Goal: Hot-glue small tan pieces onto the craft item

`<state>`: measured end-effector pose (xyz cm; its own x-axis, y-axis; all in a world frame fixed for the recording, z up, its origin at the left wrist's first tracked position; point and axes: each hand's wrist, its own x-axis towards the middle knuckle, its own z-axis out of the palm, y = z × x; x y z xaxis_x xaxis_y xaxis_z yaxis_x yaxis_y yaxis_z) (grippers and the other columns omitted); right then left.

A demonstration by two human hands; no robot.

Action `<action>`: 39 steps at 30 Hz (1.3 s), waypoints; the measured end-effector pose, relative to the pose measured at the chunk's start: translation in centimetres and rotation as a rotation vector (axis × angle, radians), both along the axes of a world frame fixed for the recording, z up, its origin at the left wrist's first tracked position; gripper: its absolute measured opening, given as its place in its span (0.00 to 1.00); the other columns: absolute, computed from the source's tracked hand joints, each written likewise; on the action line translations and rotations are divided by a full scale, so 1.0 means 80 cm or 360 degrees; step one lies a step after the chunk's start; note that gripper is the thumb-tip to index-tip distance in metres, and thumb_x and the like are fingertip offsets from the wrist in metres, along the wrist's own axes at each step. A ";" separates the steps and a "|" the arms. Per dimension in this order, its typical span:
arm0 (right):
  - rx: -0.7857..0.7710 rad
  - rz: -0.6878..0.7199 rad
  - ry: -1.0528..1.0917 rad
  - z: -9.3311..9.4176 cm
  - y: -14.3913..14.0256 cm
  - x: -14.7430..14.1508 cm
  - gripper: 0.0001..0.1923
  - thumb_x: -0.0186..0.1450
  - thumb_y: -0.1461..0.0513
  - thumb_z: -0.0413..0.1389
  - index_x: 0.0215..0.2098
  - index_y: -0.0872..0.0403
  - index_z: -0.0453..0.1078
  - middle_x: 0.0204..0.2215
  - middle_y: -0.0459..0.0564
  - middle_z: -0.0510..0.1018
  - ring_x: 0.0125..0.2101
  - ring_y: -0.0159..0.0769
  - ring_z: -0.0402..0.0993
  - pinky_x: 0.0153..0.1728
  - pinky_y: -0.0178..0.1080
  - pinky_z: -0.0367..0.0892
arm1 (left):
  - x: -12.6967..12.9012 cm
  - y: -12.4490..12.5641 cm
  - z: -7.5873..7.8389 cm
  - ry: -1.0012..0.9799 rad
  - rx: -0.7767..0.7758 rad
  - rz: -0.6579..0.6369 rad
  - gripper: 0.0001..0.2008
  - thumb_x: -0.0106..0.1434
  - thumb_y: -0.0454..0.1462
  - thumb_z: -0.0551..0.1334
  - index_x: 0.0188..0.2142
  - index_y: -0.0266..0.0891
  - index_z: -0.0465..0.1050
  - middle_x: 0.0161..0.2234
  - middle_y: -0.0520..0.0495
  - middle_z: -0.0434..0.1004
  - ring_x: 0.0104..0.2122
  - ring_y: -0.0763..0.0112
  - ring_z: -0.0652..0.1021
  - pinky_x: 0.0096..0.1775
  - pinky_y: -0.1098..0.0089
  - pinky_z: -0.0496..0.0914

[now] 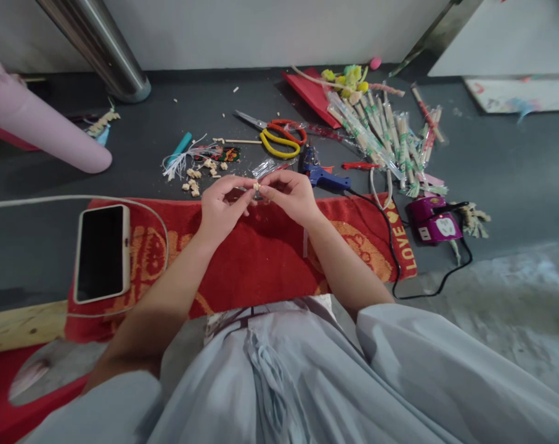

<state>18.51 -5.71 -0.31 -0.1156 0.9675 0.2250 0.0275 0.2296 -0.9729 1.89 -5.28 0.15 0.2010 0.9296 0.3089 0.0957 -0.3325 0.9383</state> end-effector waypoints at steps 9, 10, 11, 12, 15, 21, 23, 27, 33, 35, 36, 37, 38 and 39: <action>0.0073 -0.0061 -0.0122 -0.001 -0.002 -0.002 0.18 0.59 0.48 0.61 0.32 0.56 0.72 0.29 0.46 0.76 0.28 0.27 0.71 0.32 0.34 0.69 | 0.002 0.000 0.001 -0.0119 -0.0085 0.0041 0.13 0.55 0.45 0.69 0.34 0.39 0.79 0.32 0.48 0.81 0.25 0.74 0.80 0.21 0.76 0.71; 0.0064 -0.0063 -0.0121 -0.001 -0.002 -0.002 0.18 0.59 0.48 0.61 0.32 0.56 0.72 0.29 0.46 0.76 0.27 0.27 0.71 0.31 0.34 0.69 | 0.002 0.000 0.001 -0.0123 -0.0087 0.0049 0.12 0.54 0.45 0.69 0.34 0.39 0.80 0.32 0.48 0.81 0.25 0.74 0.80 0.21 0.75 0.71; 0.0055 -0.0068 -0.0121 -0.001 -0.003 -0.003 0.18 0.59 0.48 0.61 0.32 0.56 0.72 0.29 0.47 0.76 0.27 0.27 0.71 0.31 0.34 0.69 | 0.002 0.000 0.001 -0.0127 -0.0088 0.0054 0.12 0.54 0.45 0.69 0.33 0.39 0.80 0.32 0.48 0.81 0.25 0.74 0.79 0.21 0.75 0.71; 0.0048 -0.0076 -0.0124 -0.001 -0.003 -0.003 0.18 0.59 0.48 0.61 0.31 0.56 0.72 0.29 0.47 0.76 0.27 0.27 0.71 0.30 0.34 0.69 | 0.002 0.000 0.001 -0.0130 -0.0087 0.0057 0.12 0.54 0.45 0.70 0.33 0.39 0.80 0.31 0.48 0.81 0.25 0.74 0.79 0.22 0.75 0.71; 0.0048 -0.0100 -0.0142 -0.002 -0.004 -0.004 0.17 0.59 0.49 0.61 0.31 0.55 0.73 0.28 0.46 0.76 0.27 0.27 0.70 0.30 0.34 0.68 | 0.002 0.001 -0.001 -0.0149 -0.0091 0.0069 0.13 0.52 0.46 0.70 0.31 0.40 0.80 0.31 0.48 0.81 0.24 0.75 0.79 0.21 0.75 0.71; 0.0054 -0.0104 -0.0132 -0.001 -0.003 -0.006 0.16 0.60 0.51 0.61 0.31 0.55 0.72 0.29 0.46 0.76 0.27 0.27 0.70 0.31 0.34 0.69 | 0.004 0.002 -0.004 -0.0220 -0.0227 0.0091 0.14 0.51 0.47 0.71 0.31 0.39 0.80 0.29 0.48 0.81 0.24 0.74 0.79 0.21 0.76 0.71; 0.0036 -0.0095 -0.0125 -0.002 -0.002 -0.007 0.16 0.59 0.51 0.61 0.32 0.55 0.72 0.29 0.45 0.75 0.27 0.26 0.70 0.30 0.33 0.69 | 0.005 0.003 -0.003 -0.0243 -0.0293 0.0106 0.15 0.50 0.47 0.72 0.31 0.39 0.80 0.29 0.48 0.82 0.23 0.74 0.79 0.20 0.76 0.71; 0.0030 -0.0115 -0.0122 -0.006 0.000 -0.009 0.17 0.57 0.50 0.62 0.33 0.55 0.72 0.29 0.45 0.75 0.27 0.26 0.70 0.28 0.33 0.68 | 0.006 0.002 -0.003 -0.0202 -0.0340 0.0120 0.16 0.50 0.48 0.71 0.33 0.39 0.80 0.30 0.47 0.83 0.23 0.75 0.80 0.21 0.77 0.72; 0.0142 -0.0227 -0.0247 -0.005 -0.001 -0.011 0.12 0.59 0.54 0.61 0.33 0.55 0.72 0.28 0.46 0.76 0.27 0.27 0.69 0.29 0.33 0.67 | 0.006 0.002 -0.006 -0.0181 -0.0359 0.0109 0.17 0.52 0.48 0.70 0.34 0.37 0.80 0.29 0.47 0.83 0.23 0.74 0.80 0.21 0.76 0.73; 0.0193 -0.0268 -0.0309 -0.003 -0.002 -0.011 0.10 0.60 0.55 0.60 0.32 0.55 0.72 0.28 0.46 0.76 0.27 0.27 0.69 0.29 0.33 0.67 | 0.005 0.003 -0.007 -0.0164 -0.0356 0.0079 0.18 0.53 0.48 0.69 0.36 0.37 0.80 0.29 0.46 0.82 0.23 0.74 0.80 0.21 0.76 0.73; 0.0214 -0.0286 -0.0337 -0.003 -0.003 -0.011 0.10 0.60 0.56 0.59 0.32 0.55 0.71 0.28 0.46 0.76 0.27 0.27 0.69 0.30 0.33 0.67 | 0.005 0.003 -0.008 -0.0158 -0.0352 0.0067 0.18 0.53 0.49 0.69 0.36 0.37 0.80 0.30 0.46 0.82 0.23 0.74 0.80 0.21 0.76 0.73; 0.0234 -0.0299 -0.0360 -0.002 -0.003 -0.011 0.09 0.60 0.57 0.58 0.32 0.55 0.71 0.27 0.46 0.76 0.27 0.27 0.69 0.30 0.33 0.67 | 0.005 0.004 -0.009 -0.0153 -0.0347 0.0059 0.18 0.54 0.49 0.69 0.37 0.38 0.79 0.30 0.46 0.82 0.23 0.74 0.80 0.21 0.76 0.72; 0.0253 -0.0306 -0.0382 -0.001 -0.004 -0.010 0.08 0.60 0.57 0.58 0.31 0.55 0.71 0.27 0.46 0.76 0.26 0.27 0.69 0.30 0.33 0.67 | 0.004 0.005 -0.010 -0.0147 -0.0342 0.0056 0.18 0.54 0.49 0.68 0.37 0.38 0.79 0.31 0.46 0.82 0.23 0.75 0.80 0.21 0.76 0.72; 0.0273 -0.0308 -0.0406 -0.001 -0.004 -0.010 0.08 0.60 0.57 0.58 0.31 0.55 0.70 0.27 0.46 0.76 0.26 0.27 0.69 0.29 0.33 0.67 | 0.004 0.005 -0.011 -0.0140 -0.0337 0.0056 0.18 0.55 0.49 0.68 0.38 0.38 0.78 0.31 0.47 0.82 0.23 0.75 0.79 0.21 0.76 0.71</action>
